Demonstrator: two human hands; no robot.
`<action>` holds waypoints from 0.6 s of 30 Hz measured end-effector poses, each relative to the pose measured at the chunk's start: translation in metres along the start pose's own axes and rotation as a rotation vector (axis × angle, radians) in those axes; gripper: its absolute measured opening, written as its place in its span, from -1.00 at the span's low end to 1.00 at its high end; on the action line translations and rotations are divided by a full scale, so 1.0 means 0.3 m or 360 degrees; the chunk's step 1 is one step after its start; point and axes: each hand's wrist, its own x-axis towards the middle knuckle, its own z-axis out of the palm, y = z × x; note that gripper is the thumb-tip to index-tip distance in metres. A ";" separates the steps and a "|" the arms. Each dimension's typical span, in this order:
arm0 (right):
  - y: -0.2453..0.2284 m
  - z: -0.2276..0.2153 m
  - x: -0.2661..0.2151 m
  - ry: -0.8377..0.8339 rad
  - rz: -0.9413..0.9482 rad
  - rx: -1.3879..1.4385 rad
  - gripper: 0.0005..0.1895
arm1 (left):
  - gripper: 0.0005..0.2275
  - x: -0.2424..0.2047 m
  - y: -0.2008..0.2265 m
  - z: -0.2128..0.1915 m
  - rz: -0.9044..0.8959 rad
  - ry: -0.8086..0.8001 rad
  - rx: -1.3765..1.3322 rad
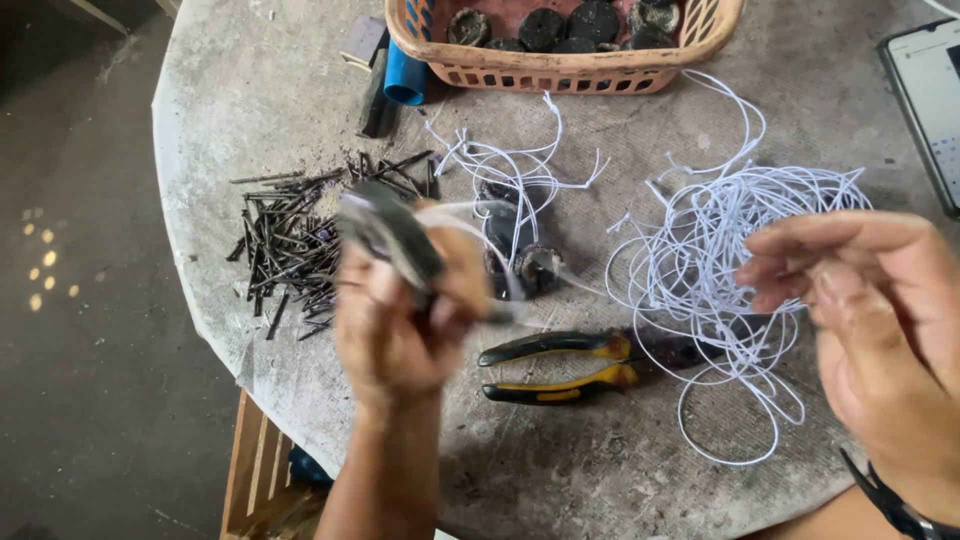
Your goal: Threading cotton wicks through metal tabs and crimping them with pliers to secure the assembly.
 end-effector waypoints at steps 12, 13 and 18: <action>-0.025 0.020 -0.015 0.0125 -0.0118 -0.0571 -0.74 | -0.92 0.073 -0.063 0.008 0.0423 -0.0126 0.3258; -0.038 0.029 -0.015 0.0112 -0.0144 -0.0645 -0.75 | -0.89 0.071 -0.087 -0.003 0.0333 -0.0050 0.3375; -0.040 0.021 -0.006 0.0010 -0.0356 -0.0866 -0.79 | -0.86 0.073 -0.131 -0.026 0.0328 0.0164 0.3576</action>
